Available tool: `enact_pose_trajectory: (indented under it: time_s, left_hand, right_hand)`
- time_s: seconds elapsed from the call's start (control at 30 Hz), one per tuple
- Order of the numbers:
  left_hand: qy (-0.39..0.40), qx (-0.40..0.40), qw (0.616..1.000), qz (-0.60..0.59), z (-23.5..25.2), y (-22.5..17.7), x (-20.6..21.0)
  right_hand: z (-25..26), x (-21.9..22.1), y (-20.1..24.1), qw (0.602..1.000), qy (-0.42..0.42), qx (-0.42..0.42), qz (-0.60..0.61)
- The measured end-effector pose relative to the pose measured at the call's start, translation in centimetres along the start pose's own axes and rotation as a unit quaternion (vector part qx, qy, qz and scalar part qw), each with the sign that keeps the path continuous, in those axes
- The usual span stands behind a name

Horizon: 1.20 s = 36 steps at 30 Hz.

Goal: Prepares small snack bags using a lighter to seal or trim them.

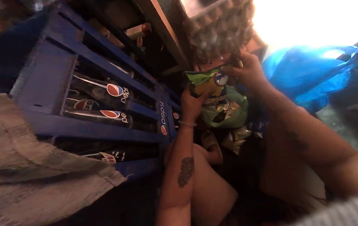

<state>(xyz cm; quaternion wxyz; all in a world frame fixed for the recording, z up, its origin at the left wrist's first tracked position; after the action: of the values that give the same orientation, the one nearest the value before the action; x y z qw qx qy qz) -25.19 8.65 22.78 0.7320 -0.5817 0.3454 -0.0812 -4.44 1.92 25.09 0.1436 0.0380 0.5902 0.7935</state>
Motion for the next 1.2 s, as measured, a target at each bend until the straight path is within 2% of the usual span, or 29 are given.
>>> enact_pose_trajectory:
  time_s: [0.1, 0.2, 0.27, 0.37, 0.43, 0.53, 0.63, 0.77, 0.87, 1.0, 1.2]
  left_hand:
    - [0.019, 0.015, 0.999, -0.024, 0.0, -0.1, 0.4]
    - [0.095, -0.007, 0.995, -0.039, 0.0, 0.2, 1.0]
    - [0.115, -0.017, 0.993, -0.030, 0.1, 0.3, 1.4]
    - [0.058, -0.045, 0.996, -0.043, 0.2, 0.3, 0.9]
    - [-0.003, -0.050, 0.991, -0.121, 0.3, 0.7, 0.2]
    - [-0.084, -0.051, 0.972, -0.214, 0.6, 1.7, -0.9]
    - [-0.120, -0.052, 0.963, -0.236, 0.6, 1.9, -1.4]
    - [-0.125, -0.042, 0.960, -0.246, 0.5, 1.6, -0.8]
    - [-0.109, -0.050, 0.954, -0.275, 0.4, 1.5, -0.3]
    - [-0.095, -0.081, 0.948, -0.294, 0.4, 1.7, 0.0]
    - [-0.032, -0.031, 0.921, -0.386, 0.2, 0.6, 0.4]
  right_hand:
    - [-0.2, -0.1, 0.0, 0.998, -0.014, 0.021, 0.059]
    - [-0.4, -0.4, 0.0, 0.994, -0.041, 0.022, 0.100]
    - [-0.4, -0.6, -0.1, 0.993, -0.056, 0.012, 0.105]
    - [-0.5, -0.7, 0.3, 0.993, -0.080, -0.010, 0.082]
    - [-0.5, -0.8, 0.5, 0.994, -0.082, -0.023, 0.065]
    - [-0.3, -0.5, 0.4, 0.998, -0.042, 0.022, 0.041]
    - [-0.4, 0.7, -0.1, 0.997, 0.017, 0.057, 0.051]
    - [-0.7, 2.4, -0.7, 0.991, 0.089, 0.089, 0.043]
    - [-0.6, 2.9, -1.0, 0.988, 0.109, 0.101, 0.053]
    - [-0.6, 2.8, -0.9, 0.991, 0.095, 0.088, 0.038]
    - [-0.6, 2.4, -0.3, 0.999, 0.024, 0.012, 0.047]
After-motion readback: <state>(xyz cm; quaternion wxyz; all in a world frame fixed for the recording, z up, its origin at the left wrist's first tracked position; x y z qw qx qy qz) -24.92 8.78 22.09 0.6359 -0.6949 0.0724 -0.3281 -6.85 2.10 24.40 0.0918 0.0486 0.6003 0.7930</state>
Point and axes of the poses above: each hand's wrist, its own z-axis towards the middle knuckle, its own x-axis out of the palm, y = z × x, the point moved 5 cm from there along z, towards the middle knuckle, and after that the axes turned 11 degrees about y, right-handed, at the moved point
